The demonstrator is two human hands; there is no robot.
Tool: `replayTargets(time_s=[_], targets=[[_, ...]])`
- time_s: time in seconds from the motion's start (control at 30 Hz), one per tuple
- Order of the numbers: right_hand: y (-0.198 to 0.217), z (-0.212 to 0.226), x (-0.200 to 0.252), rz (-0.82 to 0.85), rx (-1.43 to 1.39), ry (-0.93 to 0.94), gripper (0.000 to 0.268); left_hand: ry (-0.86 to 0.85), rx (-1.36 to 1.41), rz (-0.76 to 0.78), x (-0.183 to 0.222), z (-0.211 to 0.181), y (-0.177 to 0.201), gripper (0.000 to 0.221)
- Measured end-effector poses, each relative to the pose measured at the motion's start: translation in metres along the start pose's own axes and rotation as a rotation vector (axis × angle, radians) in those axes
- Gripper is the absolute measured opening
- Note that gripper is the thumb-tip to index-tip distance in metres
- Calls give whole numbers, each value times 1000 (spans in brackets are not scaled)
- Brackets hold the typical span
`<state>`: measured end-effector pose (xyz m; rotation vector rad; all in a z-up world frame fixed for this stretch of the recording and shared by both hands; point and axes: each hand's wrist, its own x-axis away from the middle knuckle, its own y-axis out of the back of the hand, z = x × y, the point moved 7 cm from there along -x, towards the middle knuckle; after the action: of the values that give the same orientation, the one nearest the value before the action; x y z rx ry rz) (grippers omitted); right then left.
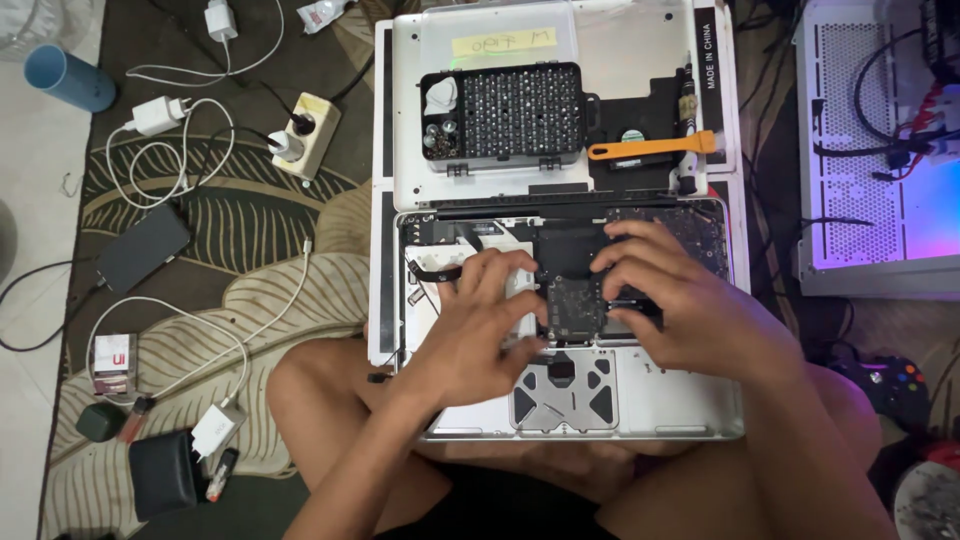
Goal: Repairing a laptop by connecting internal ribbon cables and using a screwdriver to secure the motherboard.
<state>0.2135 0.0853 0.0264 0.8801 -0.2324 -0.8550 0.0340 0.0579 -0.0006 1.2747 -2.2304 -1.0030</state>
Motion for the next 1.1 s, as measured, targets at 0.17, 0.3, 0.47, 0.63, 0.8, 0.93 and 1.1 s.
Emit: replayTargets(time_s=[0.17, 0.3, 0.47, 0.63, 0.8, 0.93, 1.1], targets=[[-5, -3, 1, -8, 12, -17, 28, 9, -21, -91, 0, -8, 2, 14], [-9, -6, 2, 12, 25, -45, 27, -3, 12, -243, 2, -13, 9, 5], [-14, -11, 3, 18, 51, -30, 29, 5, 21, -253, 3, -11, 6, 9], [-14, -8, 2, 17, 110, -17, 29, -38, 14, -246, 4, -12, 6, 15], [-12, -6, 2, -2, 106, -3, 29, -52, 24, -267, 4, -14, 9, 9], [-12, -6, 1, -4, 105, 9, 28, -52, 17, -265, 5, -15, 9, 10], [-11, -6, 2, -2, 85, -25, 27, -80, -105, -269, 6, -16, 2, 24]])
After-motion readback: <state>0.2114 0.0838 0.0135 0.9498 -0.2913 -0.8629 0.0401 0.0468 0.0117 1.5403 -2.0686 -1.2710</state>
